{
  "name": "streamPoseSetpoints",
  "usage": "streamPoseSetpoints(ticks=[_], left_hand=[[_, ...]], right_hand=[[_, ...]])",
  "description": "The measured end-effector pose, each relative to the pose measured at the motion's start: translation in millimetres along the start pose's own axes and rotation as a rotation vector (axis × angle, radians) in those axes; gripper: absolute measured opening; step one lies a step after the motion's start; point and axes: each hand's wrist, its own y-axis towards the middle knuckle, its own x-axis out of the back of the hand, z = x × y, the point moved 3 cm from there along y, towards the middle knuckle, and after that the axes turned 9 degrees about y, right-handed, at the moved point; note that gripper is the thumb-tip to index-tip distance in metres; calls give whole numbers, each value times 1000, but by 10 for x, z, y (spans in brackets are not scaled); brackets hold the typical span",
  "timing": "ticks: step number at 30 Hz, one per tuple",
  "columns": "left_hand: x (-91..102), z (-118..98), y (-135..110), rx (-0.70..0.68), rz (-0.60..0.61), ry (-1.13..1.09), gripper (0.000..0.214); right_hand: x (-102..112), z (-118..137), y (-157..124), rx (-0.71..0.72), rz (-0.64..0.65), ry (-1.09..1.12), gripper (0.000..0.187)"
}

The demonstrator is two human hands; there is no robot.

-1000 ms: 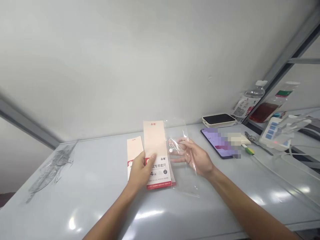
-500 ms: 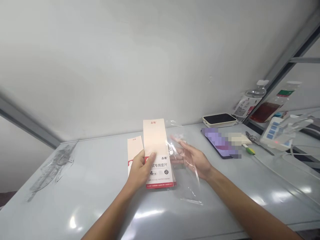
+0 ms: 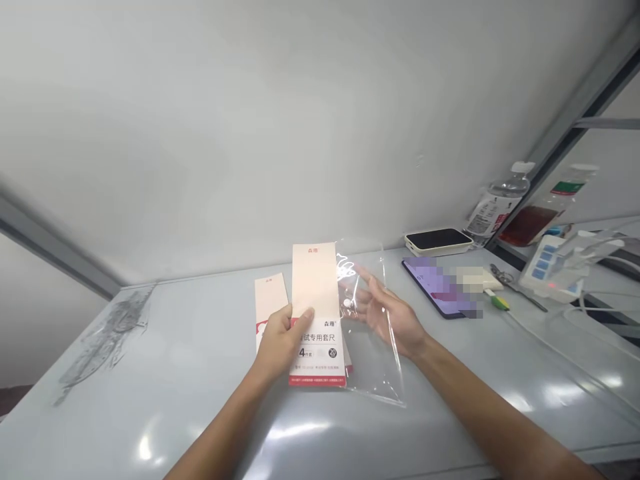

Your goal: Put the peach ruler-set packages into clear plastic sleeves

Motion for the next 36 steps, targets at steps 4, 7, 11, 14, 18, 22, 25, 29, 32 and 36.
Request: streamPoseSetpoints(ticks=[4, 7, 11, 14, 18, 22, 25, 29, 32, 36], left_hand=[[-8, -9, -13, 17, 24, -12, 32], [-18, -13, -23, 21, 20, -13, 32], [-25, -19, -26, 17, 20, -23, 32], [-29, -19, -19, 15, 45, -38, 31], [-27, -11, -7, 2, 66, -49, 30], [-23, -1, -5, 5, 77, -53, 30], [-23, 3, -10, 13, 91, -52, 29], [-24, 4, -14, 14, 103, -39, 29], [-24, 1, -16, 20, 106, -22, 29], [-27, -27, -28, 7, 131, -29, 27]], right_hand=[[5, 0, 2, 26, 38, 24, 54], [31, -14, 1, 8, 60, 60, 53], [61, -41, 6, -26, 55, 91, 56], [65, -64, 19, -58, 69, 127, 56], [93, -76, 37, -49, 52, 174, 54], [116, -78, 43, -36, 44, 210, 51], [119, -76, 46, -22, 32, 184, 50], [131, -84, 55, -21, 24, 180, 49], [150, -90, 62, -26, 7, 185, 50], [147, -86, 61, -37, 12, 179, 51]])
